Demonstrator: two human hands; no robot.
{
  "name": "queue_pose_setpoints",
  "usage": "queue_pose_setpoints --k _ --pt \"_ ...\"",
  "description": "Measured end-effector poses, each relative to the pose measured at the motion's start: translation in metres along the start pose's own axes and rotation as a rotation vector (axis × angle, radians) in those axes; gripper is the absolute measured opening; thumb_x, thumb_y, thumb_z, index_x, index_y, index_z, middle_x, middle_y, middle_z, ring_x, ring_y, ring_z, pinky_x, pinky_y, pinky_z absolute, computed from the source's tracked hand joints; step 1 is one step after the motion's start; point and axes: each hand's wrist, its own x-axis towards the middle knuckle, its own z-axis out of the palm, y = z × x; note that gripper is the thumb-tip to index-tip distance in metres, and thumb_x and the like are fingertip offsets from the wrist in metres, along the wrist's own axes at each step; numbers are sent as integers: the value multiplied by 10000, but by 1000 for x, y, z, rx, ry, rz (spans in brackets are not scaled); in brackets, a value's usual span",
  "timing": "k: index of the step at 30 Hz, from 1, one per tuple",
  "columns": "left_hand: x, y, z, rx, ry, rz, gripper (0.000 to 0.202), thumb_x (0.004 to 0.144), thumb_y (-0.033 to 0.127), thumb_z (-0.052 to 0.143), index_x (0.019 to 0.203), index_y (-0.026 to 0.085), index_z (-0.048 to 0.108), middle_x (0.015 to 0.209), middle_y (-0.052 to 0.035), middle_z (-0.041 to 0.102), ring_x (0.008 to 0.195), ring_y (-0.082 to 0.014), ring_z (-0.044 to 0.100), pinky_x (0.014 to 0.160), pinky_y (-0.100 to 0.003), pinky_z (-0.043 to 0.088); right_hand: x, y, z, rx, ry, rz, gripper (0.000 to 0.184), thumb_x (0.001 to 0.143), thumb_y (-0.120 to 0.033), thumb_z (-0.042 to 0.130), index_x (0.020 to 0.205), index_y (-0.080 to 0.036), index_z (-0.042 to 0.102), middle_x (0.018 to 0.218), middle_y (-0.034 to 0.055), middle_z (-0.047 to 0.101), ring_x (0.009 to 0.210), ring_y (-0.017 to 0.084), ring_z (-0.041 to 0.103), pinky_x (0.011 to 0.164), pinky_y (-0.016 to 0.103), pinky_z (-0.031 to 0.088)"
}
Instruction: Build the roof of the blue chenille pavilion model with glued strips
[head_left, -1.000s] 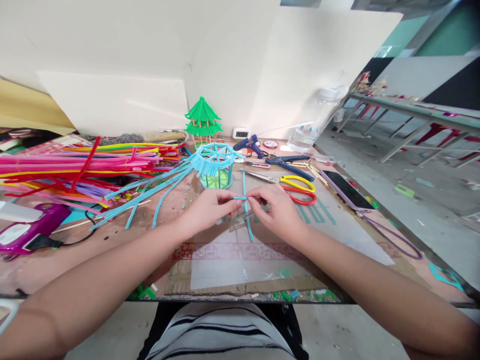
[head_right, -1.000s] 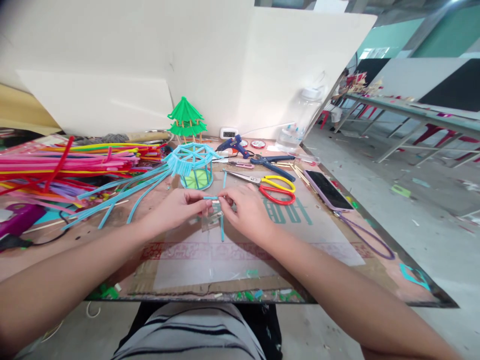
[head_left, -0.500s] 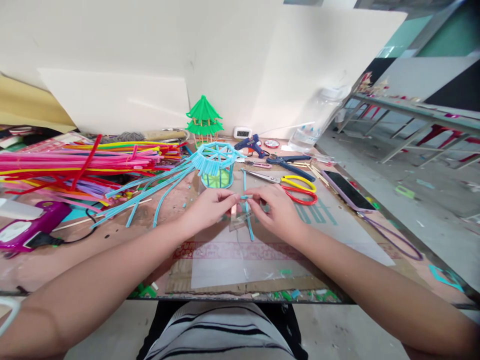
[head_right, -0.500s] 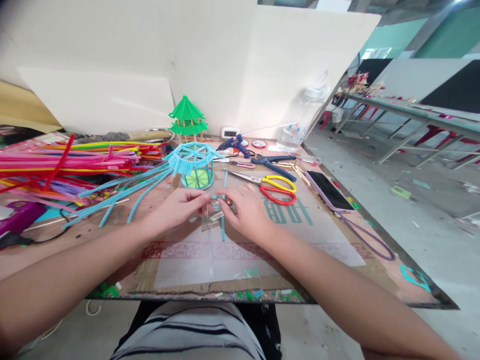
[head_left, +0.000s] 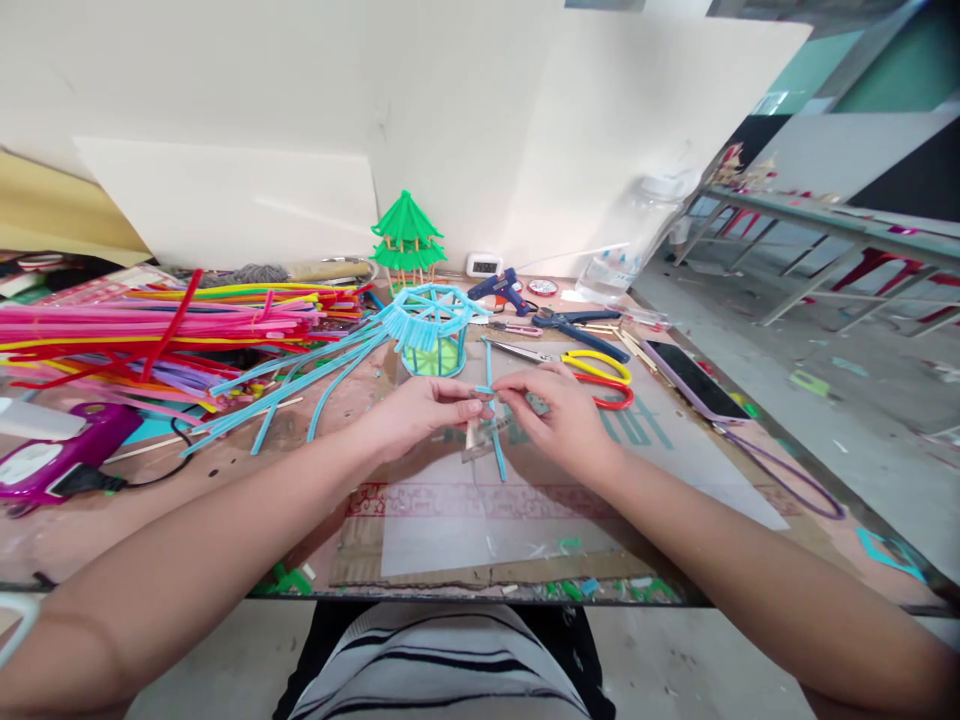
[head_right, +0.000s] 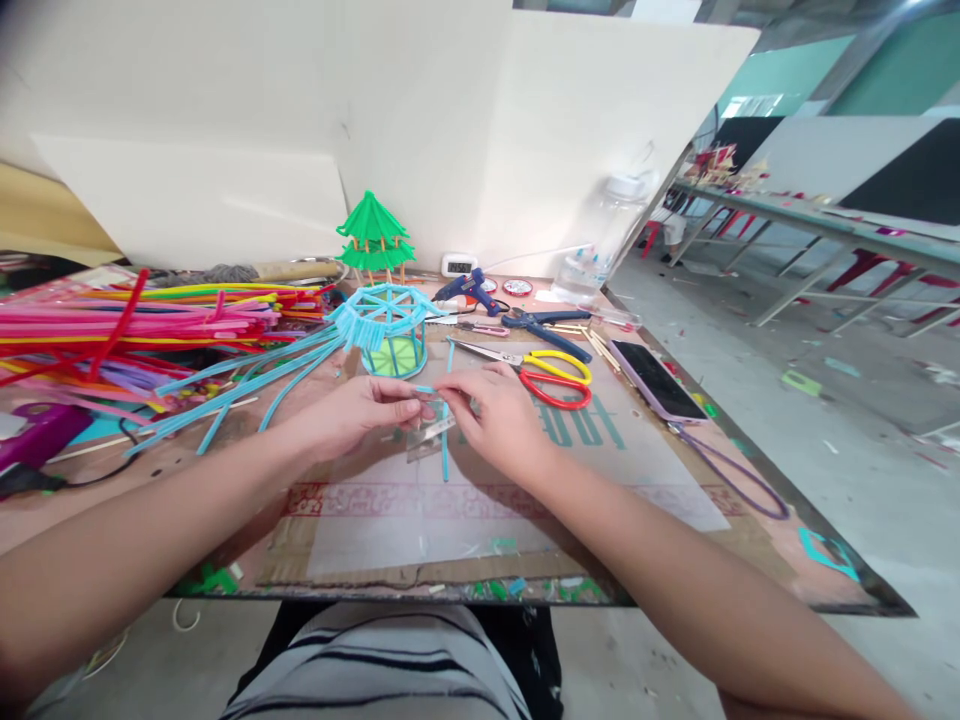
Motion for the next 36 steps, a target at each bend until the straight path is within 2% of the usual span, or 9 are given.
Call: queue_pose_setpoints --k 5,11,17,21,26,29,36 --pt "-1 -1 2 65 95 -1 294 684 355 762 868 126 746 789 -46 695 677 -111 539 689 -259 417 0 1 -1 -168 -99 -105 140 922 -184 491 950 -204 627 931 51 724 843 203 631 830 367 372" --pt "9 -8 -3 109 149 40 328 690 411 740 819 109 734 763 -49 686 669 -119 539 674 -260 405 16 13 7 -264 -183 -183 200 947 -209 433 962 -178 630 814 61 708 744 197 620 812 352 370" --pt "41 -17 -17 220 192 117 333 739 413 679 890 120 726 819 -43 694 707 -131 553 692 -258 407 39 43 29 -60 -139 -57 131 901 -197 502 925 -197 631 833 30 705 757 187 623 712 293 406" --pt "56 -15 -30 357 213 126 316 777 386 625 911 117 722 763 -21 680 662 -129 545 643 -245 398 49 54 43 -3 -82 0 129 900 -203 503 941 -193 625 859 43 704 792 196 627 720 302 421" --pt "57 -18 -36 397 178 192 314 817 353 586 1000 136 721 881 -44 717 782 -161 608 724 -259 454 50 56 50 43 -82 55 114 913 -212 494 935 -198 604 854 37 701 784 190 621 724 309 429" --pt "55 -21 -35 368 160 191 300 825 357 582 967 140 730 873 -52 719 800 -171 620 747 -273 467 47 57 48 52 -74 52 108 922 -229 495 942 -202 598 864 36 699 799 190 624 726 306 434" --pt "57 -23 -31 183 273 133 307 764 346 660 966 124 723 819 -49 706 720 -144 605 715 -275 477 43 59 45 37 -45 18 129 922 -227 501 953 -204 625 870 38 714 816 199 648 720 307 466"
